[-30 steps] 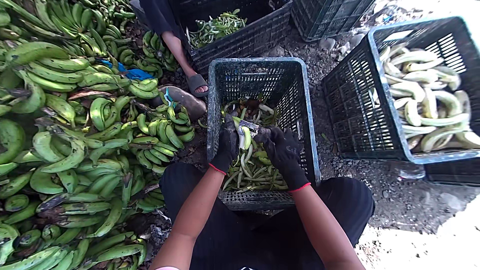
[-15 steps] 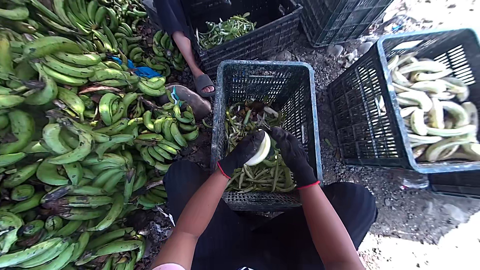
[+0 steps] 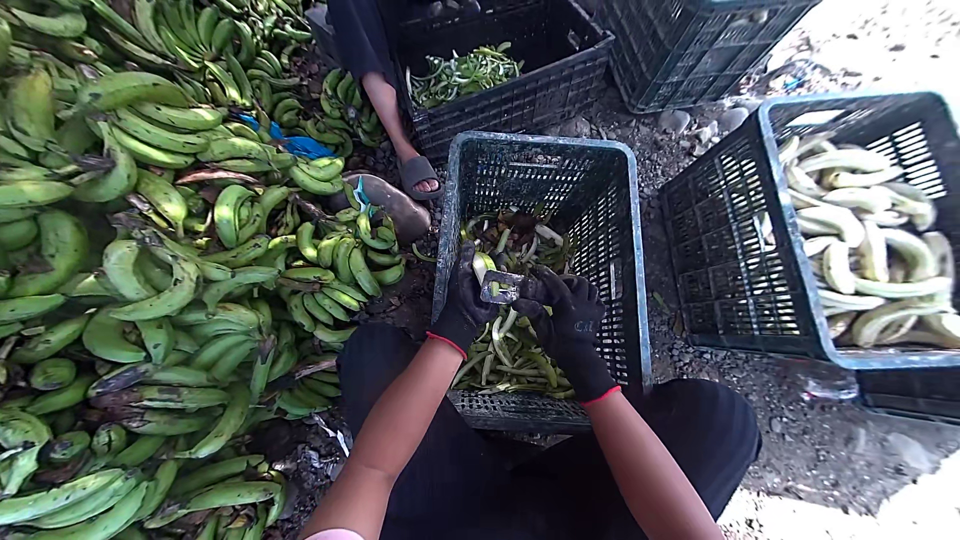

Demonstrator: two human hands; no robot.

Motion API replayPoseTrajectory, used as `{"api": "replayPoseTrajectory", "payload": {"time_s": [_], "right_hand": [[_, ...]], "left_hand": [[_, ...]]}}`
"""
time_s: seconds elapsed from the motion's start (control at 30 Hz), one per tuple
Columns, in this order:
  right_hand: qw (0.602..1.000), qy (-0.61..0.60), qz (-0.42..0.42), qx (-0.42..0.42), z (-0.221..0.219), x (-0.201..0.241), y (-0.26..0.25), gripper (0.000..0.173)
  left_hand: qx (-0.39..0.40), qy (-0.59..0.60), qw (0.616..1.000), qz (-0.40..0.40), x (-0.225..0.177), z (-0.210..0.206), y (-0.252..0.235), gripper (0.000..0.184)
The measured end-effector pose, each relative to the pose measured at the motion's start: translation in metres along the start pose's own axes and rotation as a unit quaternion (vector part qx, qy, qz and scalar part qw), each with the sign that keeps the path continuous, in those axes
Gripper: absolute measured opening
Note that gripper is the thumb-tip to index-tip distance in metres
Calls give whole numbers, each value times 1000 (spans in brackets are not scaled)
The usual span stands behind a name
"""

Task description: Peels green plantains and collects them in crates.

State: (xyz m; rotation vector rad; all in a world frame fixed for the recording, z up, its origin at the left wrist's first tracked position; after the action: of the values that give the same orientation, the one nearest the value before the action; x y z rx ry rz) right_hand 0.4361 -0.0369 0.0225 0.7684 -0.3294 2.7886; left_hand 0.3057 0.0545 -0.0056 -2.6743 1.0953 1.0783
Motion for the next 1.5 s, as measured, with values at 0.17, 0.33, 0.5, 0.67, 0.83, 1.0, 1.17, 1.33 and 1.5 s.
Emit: {"api": "replayPoseTrajectory", "payload": {"time_s": [0.17,0.33,0.5,0.67,0.83,1.0,1.17,1.33,1.5], "right_hand": [[982,-50,-105,147,-3,-15,-6,71],[996,33,-66,57,2,-8,-5,86],[981,-42,-137,134,-2,-18,-8,65],[974,-139,-122,130,5,-27,-7,78],[978,-130,-100,131,15,-22,-5,77],[961,-198,-115,158,6,-29,-4,65],[974,-165,-82,134,11,-24,-4,73],[990,6,49,135,2,2,-3,82],[990,21,122,63,8,12,-1,75]], "left_hand": [[35,-141,989,14,0,-4,0,49],[-68,-259,963,24,-8,4,4,59],[-37,-555,829,-59,-21,-13,11,49],[45,-639,765,-67,-20,-35,12,50],[81,-623,771,-104,-26,-47,19,50],[147,-678,694,-190,-11,-58,21,46],[53,-356,927,-104,-29,-32,5,58],[31,-54,998,7,-21,-5,6,48],[1,11,999,36,-16,4,-1,49]]}}
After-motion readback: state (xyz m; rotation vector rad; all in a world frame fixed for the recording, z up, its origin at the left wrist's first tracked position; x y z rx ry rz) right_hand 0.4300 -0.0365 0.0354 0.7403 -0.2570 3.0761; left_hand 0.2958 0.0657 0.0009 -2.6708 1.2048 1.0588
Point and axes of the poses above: each hand's wrist, its own y-axis away from the middle knuckle, its own z-axis out of the back of the hand, x = y × z, the point moved 8 cm from there along -y, towards the middle knuckle, and after that the axes turned 12 degrees about x, right-handed, at the moved point
